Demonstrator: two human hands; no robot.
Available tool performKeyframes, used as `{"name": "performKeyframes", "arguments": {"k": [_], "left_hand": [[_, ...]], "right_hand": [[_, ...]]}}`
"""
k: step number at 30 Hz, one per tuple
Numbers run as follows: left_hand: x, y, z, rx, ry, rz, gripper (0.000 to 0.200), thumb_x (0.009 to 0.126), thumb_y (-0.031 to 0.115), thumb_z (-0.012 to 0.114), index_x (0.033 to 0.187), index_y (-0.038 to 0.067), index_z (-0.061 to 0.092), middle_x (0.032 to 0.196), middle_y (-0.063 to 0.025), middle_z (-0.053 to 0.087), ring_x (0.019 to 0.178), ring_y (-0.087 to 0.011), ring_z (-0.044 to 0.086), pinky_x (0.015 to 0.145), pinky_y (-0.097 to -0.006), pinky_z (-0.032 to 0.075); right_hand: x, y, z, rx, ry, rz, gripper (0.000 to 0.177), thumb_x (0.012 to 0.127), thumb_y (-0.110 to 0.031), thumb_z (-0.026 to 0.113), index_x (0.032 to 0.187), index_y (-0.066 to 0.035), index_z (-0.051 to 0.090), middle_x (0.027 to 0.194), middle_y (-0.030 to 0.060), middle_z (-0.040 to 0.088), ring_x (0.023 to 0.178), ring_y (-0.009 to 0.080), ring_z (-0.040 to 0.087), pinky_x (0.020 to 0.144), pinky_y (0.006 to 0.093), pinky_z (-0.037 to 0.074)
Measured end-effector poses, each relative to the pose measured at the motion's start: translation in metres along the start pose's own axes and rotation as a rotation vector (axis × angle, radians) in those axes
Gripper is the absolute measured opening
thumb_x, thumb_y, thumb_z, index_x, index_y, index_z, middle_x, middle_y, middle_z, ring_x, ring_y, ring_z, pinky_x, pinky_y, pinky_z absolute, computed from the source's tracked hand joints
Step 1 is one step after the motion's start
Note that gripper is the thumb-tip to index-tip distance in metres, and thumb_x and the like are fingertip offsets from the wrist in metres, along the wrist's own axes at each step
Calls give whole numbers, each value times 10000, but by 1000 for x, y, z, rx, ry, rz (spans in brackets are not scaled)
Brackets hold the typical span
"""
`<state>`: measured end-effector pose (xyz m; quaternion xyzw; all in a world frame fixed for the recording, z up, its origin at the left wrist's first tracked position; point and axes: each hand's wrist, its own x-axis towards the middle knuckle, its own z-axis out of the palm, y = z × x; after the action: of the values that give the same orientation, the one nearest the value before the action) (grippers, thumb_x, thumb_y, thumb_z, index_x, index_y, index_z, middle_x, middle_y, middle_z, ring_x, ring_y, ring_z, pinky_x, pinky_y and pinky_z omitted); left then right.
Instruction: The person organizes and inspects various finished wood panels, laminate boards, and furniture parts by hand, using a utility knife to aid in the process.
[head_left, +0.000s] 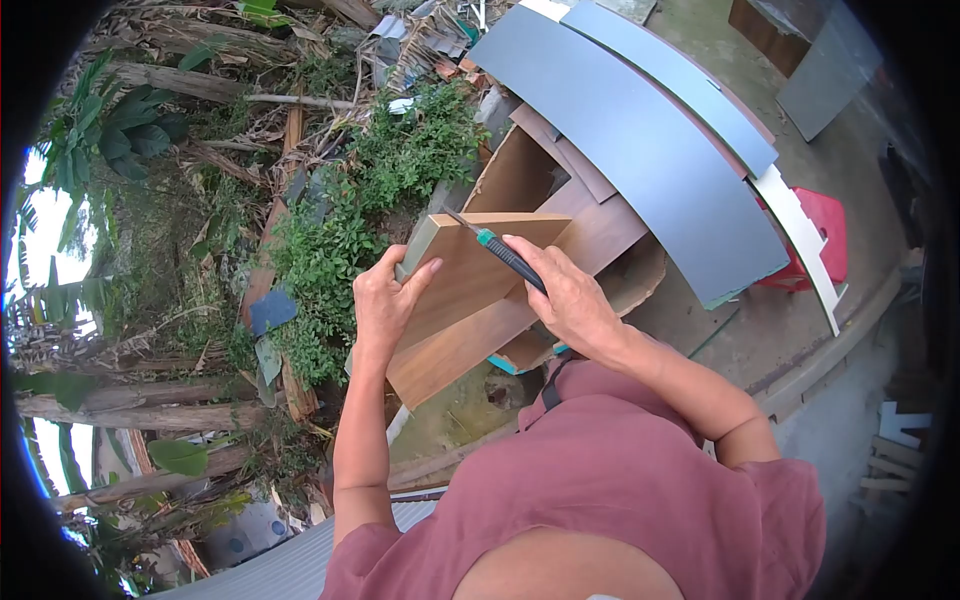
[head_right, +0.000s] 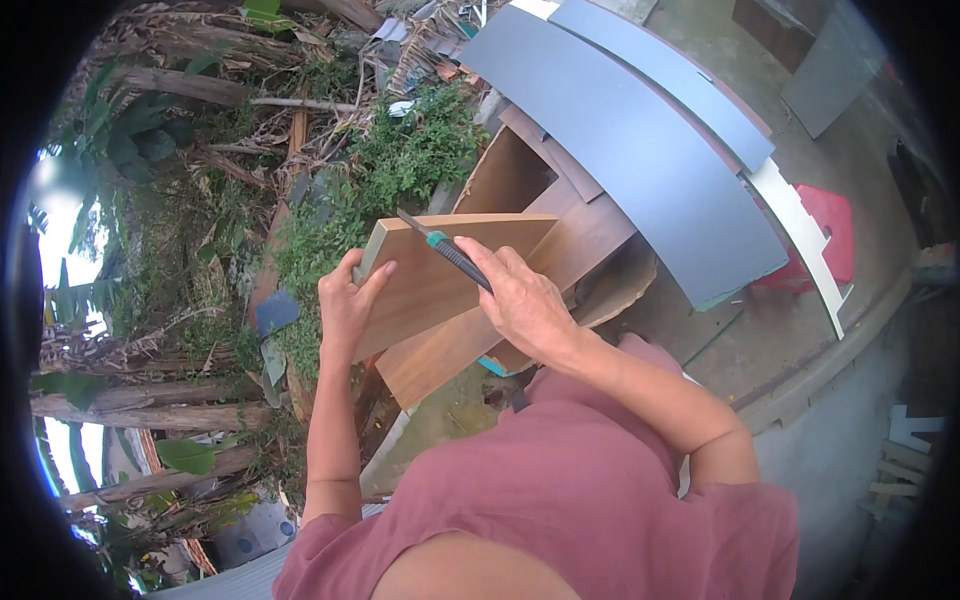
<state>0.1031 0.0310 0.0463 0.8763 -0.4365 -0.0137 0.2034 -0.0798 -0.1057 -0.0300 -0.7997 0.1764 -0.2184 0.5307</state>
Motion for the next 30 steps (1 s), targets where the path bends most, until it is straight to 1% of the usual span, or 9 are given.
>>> {"name": "performKeyframes", "arguments": {"k": [4, 11, 21, 23, 24, 26, 27, 29, 30], "left_hand": [[4, 5, -3, -82, 2, -39, 252, 764, 193, 754, 870, 9, 617, 557, -50, 539, 506, -92, 465, 494, -250, 403], [-4, -29, -18, -61, 35, -116, 234, 774, 177, 743, 847, 4, 603, 598, -34, 553, 543, -81, 464, 522, -240, 404], [-42, -111, -46, -188, 161, -309, 289, 763, 244, 730, 843, 4, 591, 662, -36, 585, 629, -93, 503, 612, -256, 424], [-49, -124, -49, -266, 191, -348, 273, 774, 212, 722, 893, -3, 602, 736, -30, 608, 695, -93, 523, 663, -249, 434], [-52, -129, -51, -267, 192, -350, 273, 774, 212, 722, 893, -3, 602, 736, -30, 608, 695, -93, 523, 663, -249, 434], [-58, -139, -54, -407, 235, -427, 284, 793, 186, 712, 968, -11, 606, 849, -37, 618, 784, -102, 538, 743, -260, 449], [-61, -145, -57, -407, 234, -429, 284, 793, 186, 712, 968, -11, 606, 849, -37, 618, 784, -102, 538, 743, -260, 449], [-66, -160, -62, -418, 247, -467, 336, 810, 180, 705, 1051, -23, 588, 954, -54, 605, 862, -121, 547, 804, -280, 453], [-70, -170, -63, -416, 241, -468, 336, 810, 180, 705, 1051, -23, 588, 954, -54, 605, 862, -121, 547, 804, -280, 453]], "right_hand": [[2, 45, 8, -43, 4, 27, 612, 799, -11, 557, 1351, -196, 370, 883, 126, 484, 704, 339, 575, 637, 435, 498], [15, 141, 37, -88, -56, 176, 627, 769, 1, 564, 1332, -227, 406, 883, 133, 485, 731, 342, 573, 640, 452, 481], [42, 258, 78, -262, -91, 372, 559, 820, -49, 529, 1332, -238, 407, 980, 188, 536, 915, 400, 559, 786, 481, 455], [46, 273, 87, -190, 12, 241, 543, 811, -42, 526, 1334, -152, 427, 915, 155, 591, 833, 318, 602, 711, 410, 498], [50, 269, 90, -192, 10, 241, 543, 811, -42, 526, 1334, -152, 427, 915, 155, 591, 833, 318, 602, 711, 410, 498], [56, 262, 94, 282, -48, 642, 483, 841, -115, 546, 1313, -133, 443, 818, 103, 620, 666, 206, 597, 610, 327, 501], [57, 257, 99, 282, -49, 643, 483, 841, -115, 546, 1313, -133, 443, 818, 103, 620, 666, 206, 597, 610, 327, 501], [58, 246, 108, 534, 28, 763, 423, 867, -162, 536, 1281, -97, 474, 743, 25, 587, 580, 79, 524, 502, 237, 458], [59, 240, 113, 536, 30, 769, 423, 867, -162, 536, 1281, -97, 474, 743, 25, 587, 580, 79, 524, 502, 237, 458]]}}
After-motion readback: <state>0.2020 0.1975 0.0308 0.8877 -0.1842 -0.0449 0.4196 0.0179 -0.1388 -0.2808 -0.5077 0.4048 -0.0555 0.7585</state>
